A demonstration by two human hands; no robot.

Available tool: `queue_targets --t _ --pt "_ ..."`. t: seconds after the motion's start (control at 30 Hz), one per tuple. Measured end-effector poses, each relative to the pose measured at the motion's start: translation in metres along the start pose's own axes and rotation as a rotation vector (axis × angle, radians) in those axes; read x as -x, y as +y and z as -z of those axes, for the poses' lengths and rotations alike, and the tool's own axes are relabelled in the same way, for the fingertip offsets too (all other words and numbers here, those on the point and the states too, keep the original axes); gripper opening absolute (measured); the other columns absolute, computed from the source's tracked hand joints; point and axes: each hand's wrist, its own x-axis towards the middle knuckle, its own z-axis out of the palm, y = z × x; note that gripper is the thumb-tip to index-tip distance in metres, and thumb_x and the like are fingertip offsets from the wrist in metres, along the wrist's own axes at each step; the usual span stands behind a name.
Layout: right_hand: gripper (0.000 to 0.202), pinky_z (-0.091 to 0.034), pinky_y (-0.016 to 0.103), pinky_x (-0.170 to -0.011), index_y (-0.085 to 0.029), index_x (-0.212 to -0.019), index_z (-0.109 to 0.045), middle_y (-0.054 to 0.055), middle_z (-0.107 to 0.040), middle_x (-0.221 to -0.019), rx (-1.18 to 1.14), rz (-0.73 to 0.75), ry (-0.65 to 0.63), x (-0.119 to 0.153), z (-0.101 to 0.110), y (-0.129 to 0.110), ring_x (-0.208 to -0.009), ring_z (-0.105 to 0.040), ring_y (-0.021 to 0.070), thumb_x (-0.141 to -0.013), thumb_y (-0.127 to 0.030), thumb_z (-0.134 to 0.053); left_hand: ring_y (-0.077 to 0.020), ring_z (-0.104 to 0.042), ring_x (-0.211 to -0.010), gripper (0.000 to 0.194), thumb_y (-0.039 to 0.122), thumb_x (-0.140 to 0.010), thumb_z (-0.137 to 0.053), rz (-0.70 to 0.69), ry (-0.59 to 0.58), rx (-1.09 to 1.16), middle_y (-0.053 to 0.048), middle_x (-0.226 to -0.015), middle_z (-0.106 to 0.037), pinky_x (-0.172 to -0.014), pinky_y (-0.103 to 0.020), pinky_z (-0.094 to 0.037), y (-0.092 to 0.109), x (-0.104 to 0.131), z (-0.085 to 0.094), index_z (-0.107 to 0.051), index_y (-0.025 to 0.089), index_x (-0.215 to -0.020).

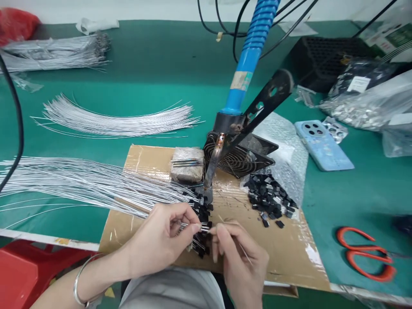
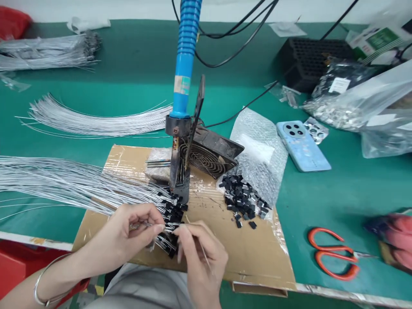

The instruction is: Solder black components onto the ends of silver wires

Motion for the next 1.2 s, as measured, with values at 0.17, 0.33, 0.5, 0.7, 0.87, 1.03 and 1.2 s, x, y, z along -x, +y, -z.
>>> queue_targets --t 0.17,0.33,0.5,0.7,0.87,1.03,1.2 --pt "0.061 -0.056 0.027 -0.047 -0.021 -0.104 -0.086 0.008 -0.073 -0.082 -0.314 -0.112 -0.104 -0.008 0.011 0.005 -0.058 -0.068 0.0166 -0.112 -0.051 -0.034 -0.0113 -0.039 -0.058 0.022 0.034 -0.091 -0.064 0.039 0.040 0.092 0.004 -0.065 -0.051 -0.054 -0.026 -0.029 0.000 -0.004 0.002 -0.061 0.017 -0.077" --pt "0.032 -0.053 0.024 -0.051 -0.021 -0.097 -0.086 0.005 -0.070 -0.078 -0.211 -0.242 -0.006 -0.004 -0.006 -0.008 -0.059 -0.063 0.0134 -0.103 -0.043 -0.064 -0.0110 -0.040 -0.057 0.024 0.037 -0.092 -0.066 0.034 0.058 0.129 0.002 -0.067 -0.057 -0.054 -0.026 -0.029 -0.001 -0.006 0.003 -0.065 0.016 -0.080" --pt "0.019 -0.050 0.022 -0.049 -0.024 -0.094 -0.087 0.004 -0.071 -0.080 -0.187 -0.226 -0.014 -0.002 -0.019 -0.015 -0.056 -0.060 0.0107 -0.098 -0.037 -0.073 -0.0121 -0.043 -0.060 0.026 0.037 -0.094 -0.065 -0.016 0.094 0.129 -0.001 -0.070 -0.063 -0.055 -0.027 -0.030 -0.002 -0.006 0.003 -0.071 0.015 -0.081" --pt "0.015 -0.048 0.023 -0.051 -0.026 -0.099 -0.088 0.003 -0.071 -0.077 -0.145 -0.207 -0.017 -0.003 -0.019 -0.017 -0.056 -0.060 0.0106 -0.097 -0.034 -0.074 -0.0126 -0.045 -0.061 0.026 0.038 -0.093 -0.066 -0.009 0.096 0.132 -0.002 -0.073 -0.067 -0.055 -0.027 -0.028 -0.004 -0.005 0.003 -0.072 0.016 -0.082" --pt "0.014 -0.051 0.020 -0.050 -0.027 -0.098 -0.087 0.003 -0.071 -0.081 -0.226 -0.251 -0.016 -0.004 -0.020 -0.016 -0.055 -0.060 0.0092 -0.095 -0.035 -0.077 -0.0123 -0.045 -0.060 0.026 0.039 -0.094 -0.065 0.007 0.095 0.155 0.000 -0.070 -0.060 -0.055 -0.026 -0.030 -0.004 -0.004 0.001 -0.068 0.016 -0.083" --pt "0.015 -0.056 0.019 -0.047 -0.026 -0.103 -0.086 0.003 -0.073 -0.083 -0.257 -0.158 -0.119 -0.006 -0.015 -0.006 -0.053 -0.063 0.0096 -0.099 -0.028 -0.072 -0.0124 -0.046 -0.062 0.026 0.039 -0.095 -0.065 -0.001 0.092 0.181 0.001 -0.069 -0.056 -0.056 -0.025 -0.033 -0.001 -0.005 -0.001 -0.064 0.016 -0.082" --pt "0.014 -0.057 0.019 -0.046 -0.028 -0.104 -0.086 0.002 -0.072 -0.083 -0.304 -0.179 -0.126 -0.008 -0.016 -0.003 -0.051 -0.062 0.0089 -0.098 -0.028 -0.073 -0.0129 -0.046 -0.062 0.027 0.041 -0.093 -0.066 0.015 0.112 0.170 0.000 -0.071 -0.059 -0.056 -0.026 -0.032 -0.002 -0.007 -0.001 -0.064 0.017 -0.082"
